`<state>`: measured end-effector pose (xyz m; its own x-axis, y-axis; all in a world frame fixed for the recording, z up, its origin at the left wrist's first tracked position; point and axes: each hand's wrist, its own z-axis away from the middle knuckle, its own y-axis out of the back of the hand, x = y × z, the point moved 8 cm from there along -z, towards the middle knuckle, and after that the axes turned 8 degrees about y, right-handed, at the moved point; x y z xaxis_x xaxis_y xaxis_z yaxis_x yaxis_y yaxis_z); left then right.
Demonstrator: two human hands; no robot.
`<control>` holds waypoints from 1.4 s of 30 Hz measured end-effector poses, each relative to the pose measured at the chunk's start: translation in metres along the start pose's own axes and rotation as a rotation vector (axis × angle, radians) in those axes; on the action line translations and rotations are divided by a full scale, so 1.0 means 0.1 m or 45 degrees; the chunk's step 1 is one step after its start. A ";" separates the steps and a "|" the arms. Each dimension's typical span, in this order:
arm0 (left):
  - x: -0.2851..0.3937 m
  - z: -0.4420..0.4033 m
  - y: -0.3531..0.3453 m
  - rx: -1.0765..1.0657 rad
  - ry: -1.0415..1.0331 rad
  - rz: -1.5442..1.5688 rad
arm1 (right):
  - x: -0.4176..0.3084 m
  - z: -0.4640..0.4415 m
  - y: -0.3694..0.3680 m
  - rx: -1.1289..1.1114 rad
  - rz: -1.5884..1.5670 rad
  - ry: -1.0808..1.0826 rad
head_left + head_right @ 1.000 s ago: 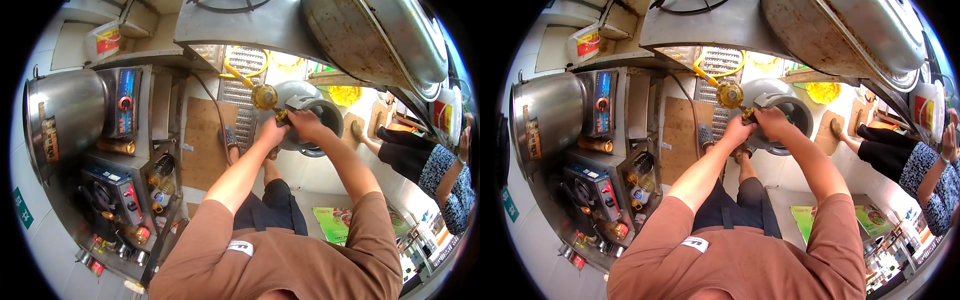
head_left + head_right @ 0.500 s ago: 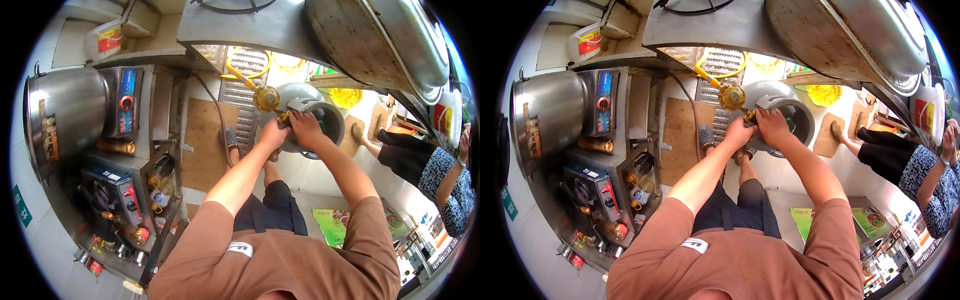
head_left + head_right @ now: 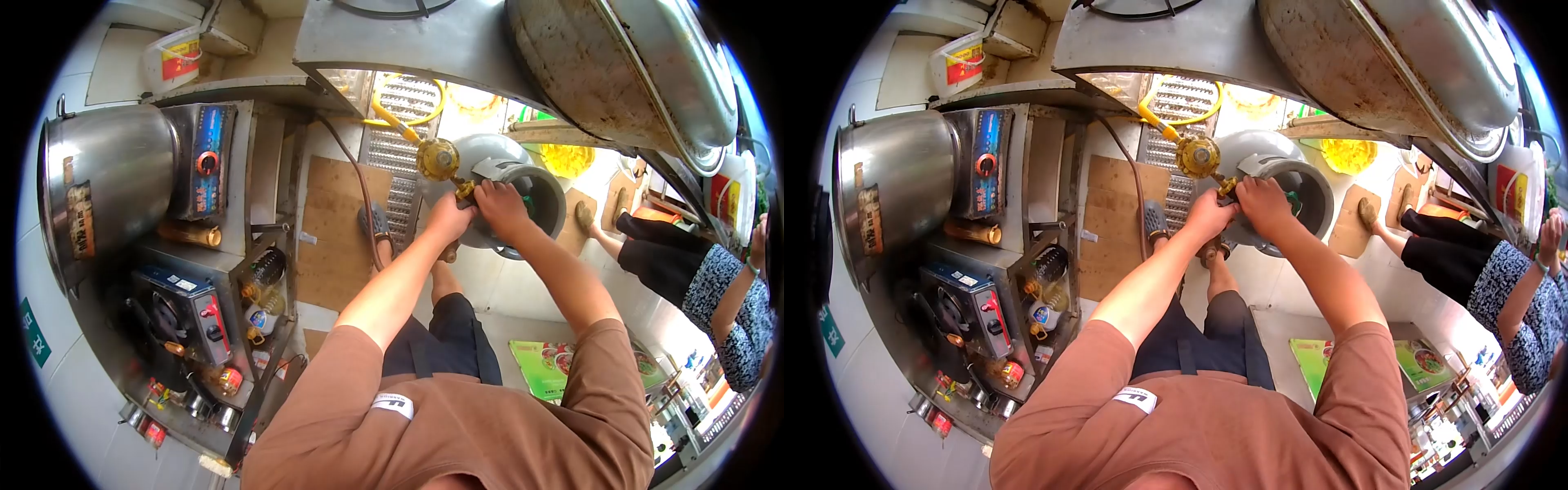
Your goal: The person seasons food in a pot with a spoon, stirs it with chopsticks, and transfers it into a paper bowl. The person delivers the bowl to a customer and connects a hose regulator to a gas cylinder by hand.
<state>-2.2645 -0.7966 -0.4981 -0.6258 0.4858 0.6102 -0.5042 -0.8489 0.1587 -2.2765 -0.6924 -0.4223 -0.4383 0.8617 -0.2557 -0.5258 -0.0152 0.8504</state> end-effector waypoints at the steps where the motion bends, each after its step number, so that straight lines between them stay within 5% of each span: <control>1: 0.00 -0.01 0.02 0.011 0.018 -0.020 | 0.00 0.01 0.06 0.129 0.086 -0.013; 5: -0.04 -0.04 -0.01 -0.011 -0.026 0.054 | -0.02 0.03 0.21 0.356 0.010 0.105; 7: -0.02 -0.03 -0.01 -0.004 -0.014 0.047 | 0.08 -0.06 -0.02 -0.144 -0.083 -0.008; 13: -0.08 -0.08 -0.02 0.012 -0.033 0.037 | -0.04 0.05 0.23 0.331 -0.067 0.099; 14: -0.06 -0.07 -0.03 0.000 -0.054 0.097 | -0.04 0.03 0.25 0.327 -0.069 0.099; 16: -0.01 -0.04 0.00 0.002 -0.023 0.045 | 0.04 -0.06 0.07 -0.122 -0.078 -0.007; 22: -0.06 -0.06 0.00 0.005 -0.043 0.025 | -0.05 0.06 0.25 0.364 -0.022 0.126; 25: -0.01 -0.03 -0.01 -0.009 -0.020 0.006 | 0.02 -0.02 0.11 -0.062 -0.060 0.075; 31: -0.01 -0.02 0.03 0.033 -0.037 -0.014 | -0.02 0.04 0.18 0.332 -0.094 0.170; 34: 0.02 -0.05 0.03 0.034 -0.033 -0.037 | 0.04 -0.06 0.02 -0.005 -0.019 0.026; 37: -0.01 -0.04 0.03 0.035 -0.023 -0.066 | -0.05 0.03 0.15 0.229 0.068 0.017; 42: -0.02 -0.05 0.00 0.001 -0.048 0.031 | 0.00 -0.02 0.04 0.093 -0.036 0.051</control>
<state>-2.2664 -0.7966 -0.5030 -0.6150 0.4570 0.6426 -0.4886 -0.8605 0.1444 -2.2803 -0.6930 -0.4193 -0.4536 0.8401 -0.2973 -0.4848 0.0472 0.8733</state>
